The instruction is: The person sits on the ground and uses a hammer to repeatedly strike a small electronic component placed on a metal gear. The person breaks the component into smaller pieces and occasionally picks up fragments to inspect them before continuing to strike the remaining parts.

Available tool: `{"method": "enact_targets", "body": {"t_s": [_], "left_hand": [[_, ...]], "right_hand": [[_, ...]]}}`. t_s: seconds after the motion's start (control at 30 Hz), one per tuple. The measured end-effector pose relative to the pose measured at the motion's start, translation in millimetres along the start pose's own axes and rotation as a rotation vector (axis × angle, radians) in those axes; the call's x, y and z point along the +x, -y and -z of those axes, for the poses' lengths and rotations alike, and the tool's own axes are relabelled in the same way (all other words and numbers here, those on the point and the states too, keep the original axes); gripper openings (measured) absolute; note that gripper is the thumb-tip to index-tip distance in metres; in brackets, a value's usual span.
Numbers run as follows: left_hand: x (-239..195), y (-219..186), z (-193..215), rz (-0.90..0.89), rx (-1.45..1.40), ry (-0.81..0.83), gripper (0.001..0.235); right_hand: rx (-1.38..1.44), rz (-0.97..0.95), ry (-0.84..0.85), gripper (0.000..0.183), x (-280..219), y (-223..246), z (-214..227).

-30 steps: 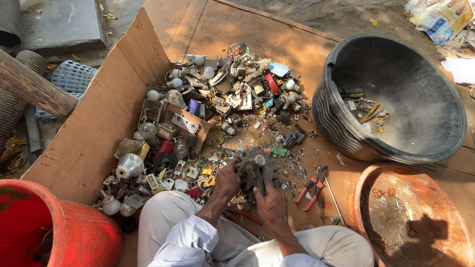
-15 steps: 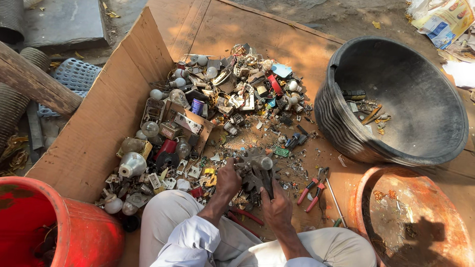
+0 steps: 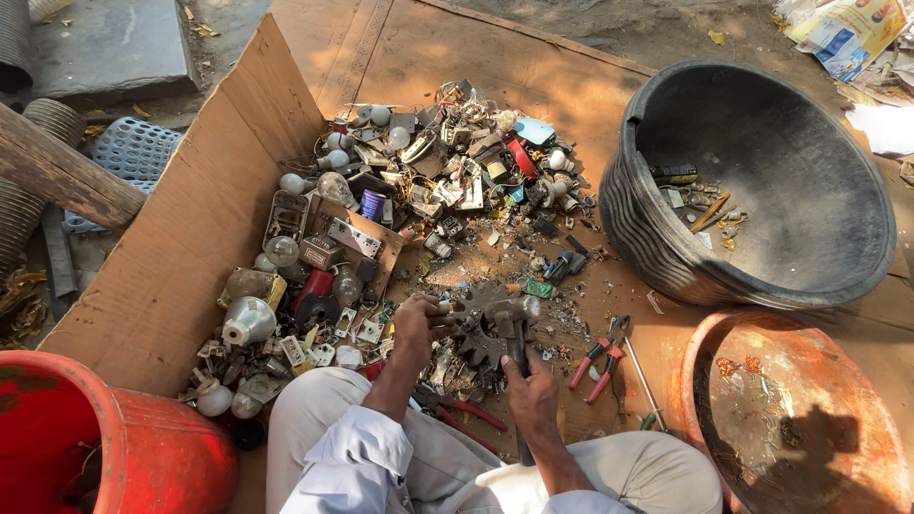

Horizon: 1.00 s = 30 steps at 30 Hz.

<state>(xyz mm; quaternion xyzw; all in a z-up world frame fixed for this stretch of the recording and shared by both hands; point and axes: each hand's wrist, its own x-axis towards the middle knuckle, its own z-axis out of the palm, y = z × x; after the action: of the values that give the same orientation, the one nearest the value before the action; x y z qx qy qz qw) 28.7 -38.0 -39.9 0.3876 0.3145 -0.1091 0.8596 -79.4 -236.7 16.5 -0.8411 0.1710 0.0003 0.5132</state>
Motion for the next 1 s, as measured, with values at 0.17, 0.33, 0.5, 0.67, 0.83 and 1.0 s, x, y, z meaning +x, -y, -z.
{"method": "enact_targets", "body": {"t_s": [0.17,0.33,0.5,0.67,0.83,1.0], "left_hand": [[-9,0,0,-0.206,0.703,-0.068,0.025],[-32,22,-16,-0.716,1.545,0.197,0.030],[-30,-19,11,-0.554,1.737,-0.337,0.020],[-20,-19,4,-0.289,0.970,-0.122,0.029],[-11,21,-29,-0.291,0.782,0.067,0.032],[-1,36,-32,-0.633,1.419,0.198,0.044]], "right_hand": [[0.062,0.127,0.000,0.039,-4,8,-1],[0.112,0.111,-0.002,0.040,-7,12,-2],[0.159,-0.014,0.013,0.032,-2,-2,4],[0.135,-0.060,-0.009,0.024,8,-14,-2],[0.144,-0.067,0.013,0.023,6,-17,-4],[0.148,-0.071,0.020,0.024,2,-12,-5]]}}
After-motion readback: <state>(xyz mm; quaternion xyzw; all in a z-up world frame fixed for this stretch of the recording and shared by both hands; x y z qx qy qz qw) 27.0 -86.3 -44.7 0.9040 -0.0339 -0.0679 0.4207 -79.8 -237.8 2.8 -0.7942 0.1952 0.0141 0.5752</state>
